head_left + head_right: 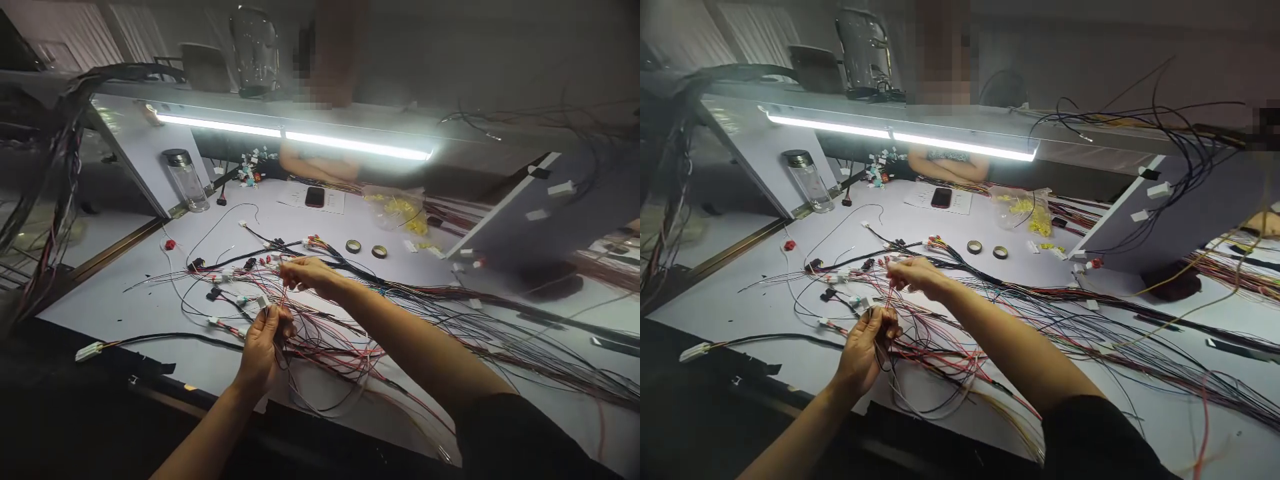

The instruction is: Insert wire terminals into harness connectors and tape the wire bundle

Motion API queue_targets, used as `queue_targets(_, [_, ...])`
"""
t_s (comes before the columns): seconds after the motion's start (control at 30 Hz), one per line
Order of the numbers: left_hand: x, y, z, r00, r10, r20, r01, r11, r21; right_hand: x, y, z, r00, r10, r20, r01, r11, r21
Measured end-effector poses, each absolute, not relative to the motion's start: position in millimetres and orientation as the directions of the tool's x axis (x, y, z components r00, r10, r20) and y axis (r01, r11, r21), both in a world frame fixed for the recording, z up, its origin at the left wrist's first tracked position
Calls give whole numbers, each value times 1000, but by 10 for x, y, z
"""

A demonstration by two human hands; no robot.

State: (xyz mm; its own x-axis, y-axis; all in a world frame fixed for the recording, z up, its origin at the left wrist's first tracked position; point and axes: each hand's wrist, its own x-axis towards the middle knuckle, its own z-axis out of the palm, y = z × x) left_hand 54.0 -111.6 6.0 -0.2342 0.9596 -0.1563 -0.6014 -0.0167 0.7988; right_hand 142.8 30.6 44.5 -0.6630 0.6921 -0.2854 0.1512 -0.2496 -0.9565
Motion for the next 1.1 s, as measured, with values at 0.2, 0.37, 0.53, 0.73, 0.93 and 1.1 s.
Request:
queue_targets(0.2, [501, -1013, 36, -221, 962, -161, -672, -31, 740, 1595, 411, 752, -625, 740, -249, 23, -302, -953])
queue_targets(0.37, [533, -840, 31, -208, 964, -164, -718, -37, 695, 1698, 375, 851, -669, 701, -248, 3, -330, -944])
queue_targets(0.53, [542, -858, 44, -188, 971, -147, -684, -22, 729, 2021, 288, 1001, -662, 679, -317, 82, -355, -931])
queue_targets(0.73, [655, -1006, 166, -120, 992, -41, -648, -47, 760, 2395, 101, 1369, -574, 818, -36, -48, -78, -996])
queue_targets(0.93, [589, -996, 433, -154, 988, -18, -664, -90, 742, 2317, 451, 1500, -474, 870, 134, -50, 125, -991])
queue_targets(1.1, [207, -922, 559, -453, 891, -4, -612, -308, 728, 1750, 878, 1502, -615, 788, 43, -1, 54, -999])
